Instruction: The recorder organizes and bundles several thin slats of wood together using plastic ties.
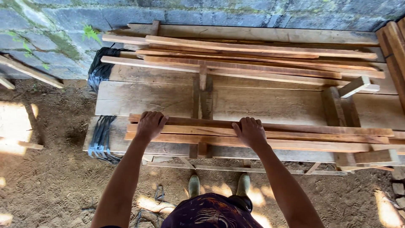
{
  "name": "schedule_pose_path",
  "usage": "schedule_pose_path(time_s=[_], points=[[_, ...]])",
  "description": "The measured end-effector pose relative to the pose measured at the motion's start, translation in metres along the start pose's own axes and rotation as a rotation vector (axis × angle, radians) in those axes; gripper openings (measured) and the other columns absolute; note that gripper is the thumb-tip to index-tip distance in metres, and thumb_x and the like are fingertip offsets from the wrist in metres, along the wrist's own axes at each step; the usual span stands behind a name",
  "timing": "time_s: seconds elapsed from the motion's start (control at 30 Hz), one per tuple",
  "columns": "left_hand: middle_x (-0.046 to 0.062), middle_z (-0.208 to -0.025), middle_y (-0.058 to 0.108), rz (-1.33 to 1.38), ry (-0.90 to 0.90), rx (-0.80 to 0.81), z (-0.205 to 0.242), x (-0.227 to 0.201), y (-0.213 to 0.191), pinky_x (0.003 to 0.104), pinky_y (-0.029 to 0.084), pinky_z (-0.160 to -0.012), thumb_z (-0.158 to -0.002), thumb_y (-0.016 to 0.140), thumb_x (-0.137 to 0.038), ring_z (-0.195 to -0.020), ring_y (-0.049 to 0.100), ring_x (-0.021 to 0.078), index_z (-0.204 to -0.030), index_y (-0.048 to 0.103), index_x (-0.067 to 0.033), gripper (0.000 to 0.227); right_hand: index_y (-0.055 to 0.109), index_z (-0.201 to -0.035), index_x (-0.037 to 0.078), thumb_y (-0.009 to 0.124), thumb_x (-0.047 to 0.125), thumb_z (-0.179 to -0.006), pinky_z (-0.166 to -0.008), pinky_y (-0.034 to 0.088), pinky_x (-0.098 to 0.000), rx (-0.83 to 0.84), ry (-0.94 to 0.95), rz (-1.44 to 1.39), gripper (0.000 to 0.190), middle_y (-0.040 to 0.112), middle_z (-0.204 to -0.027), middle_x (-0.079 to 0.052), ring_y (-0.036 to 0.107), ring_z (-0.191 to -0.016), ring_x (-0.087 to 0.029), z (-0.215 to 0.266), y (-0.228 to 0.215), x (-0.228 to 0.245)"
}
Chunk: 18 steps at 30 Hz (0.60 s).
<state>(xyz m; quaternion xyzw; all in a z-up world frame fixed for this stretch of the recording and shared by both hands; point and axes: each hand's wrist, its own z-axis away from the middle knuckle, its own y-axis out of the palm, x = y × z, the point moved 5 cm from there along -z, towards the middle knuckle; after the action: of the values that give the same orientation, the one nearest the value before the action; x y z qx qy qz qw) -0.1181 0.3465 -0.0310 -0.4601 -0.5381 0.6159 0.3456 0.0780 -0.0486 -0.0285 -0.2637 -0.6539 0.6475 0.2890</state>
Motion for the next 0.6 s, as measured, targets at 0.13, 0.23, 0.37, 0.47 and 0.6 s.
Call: schedule_pose_path(time_s=[0.13, 0.23, 0.37, 0.47, 0.6], points=[[-0.004, -0.082, 0.069, -0.05, 0.11, -0.336, 0.003, 0.002, 0.006, 0.038, 0.051, -0.102, -0.107, 0.043, -0.045, -0.09, 0.075, 0.0177, -0.089, 0.067, -0.0241, 0.036, 0.061, -0.104, 0.014, 0.029, 0.067, -0.106, -0.097, 0.049, -0.0442, 0.019, -0.001, -0.01, 0.063, 0.066, -0.098, -0.009, 0.069, -0.106, -0.029, -0.009, -0.009, 0.034], [-0.001, -0.069, 0.065, -0.014, 0.141, -0.484, 0.005, 0.003, 0.008, 0.037, 0.055, -0.086, -0.098, 0.047, -0.036, -0.074, 0.074, 0.0219, -0.078, 0.065, -0.0219, 0.03, 0.066, -0.106, 0.014, 0.031, 0.07, -0.103, -0.097, 0.051, -0.0425, 0.083, 0.056, -0.056, 0.066, 0.07, -0.096, -0.007, 0.072, -0.103, -0.028, -0.006, -0.013, 0.038], [0.0, -0.065, 0.063, -0.005, 0.17, -0.55, 0.006, 0.008, 0.02, 0.035, 0.056, -0.078, -0.093, 0.049, -0.029, -0.068, 0.072, 0.0214, -0.075, 0.065, -0.0235, 0.025, 0.07, -0.106, 0.018, 0.042, 0.069, -0.102, -0.092, 0.056, -0.0431, -0.006, 0.093, -0.073, 0.059, 0.072, -0.094, -0.009, 0.074, -0.098, -0.03, -0.002, -0.019, 0.04], [-0.001, -0.065, 0.063, -0.001, 0.19, -0.558, 0.007, 0.003, 0.017, 0.034, 0.055, -0.078, -0.094, 0.048, -0.029, -0.068, 0.072, 0.0209, -0.075, 0.066, -0.0231, 0.026, 0.071, -0.104, 0.019, 0.042, 0.069, -0.102, -0.092, 0.057, -0.0428, -0.009, 0.096, -0.087, 0.058, 0.073, -0.093, -0.009, 0.075, -0.097, -0.03, 0.002, -0.025, 0.042], [0.002, -0.068, 0.065, 0.0, 0.207, -0.561, 0.011, -0.001, 0.0, 0.037, 0.055, -0.082, -0.096, 0.049, -0.026, -0.072, 0.073, 0.0247, -0.079, 0.069, -0.0187, 0.028, 0.071, -0.104, 0.021, 0.046, 0.065, -0.101, -0.095, 0.057, -0.0429, -0.036, 0.095, -0.11, 0.051, 0.073, -0.091, -0.009, 0.075, -0.095, -0.03, -0.001, -0.026, 0.041]])
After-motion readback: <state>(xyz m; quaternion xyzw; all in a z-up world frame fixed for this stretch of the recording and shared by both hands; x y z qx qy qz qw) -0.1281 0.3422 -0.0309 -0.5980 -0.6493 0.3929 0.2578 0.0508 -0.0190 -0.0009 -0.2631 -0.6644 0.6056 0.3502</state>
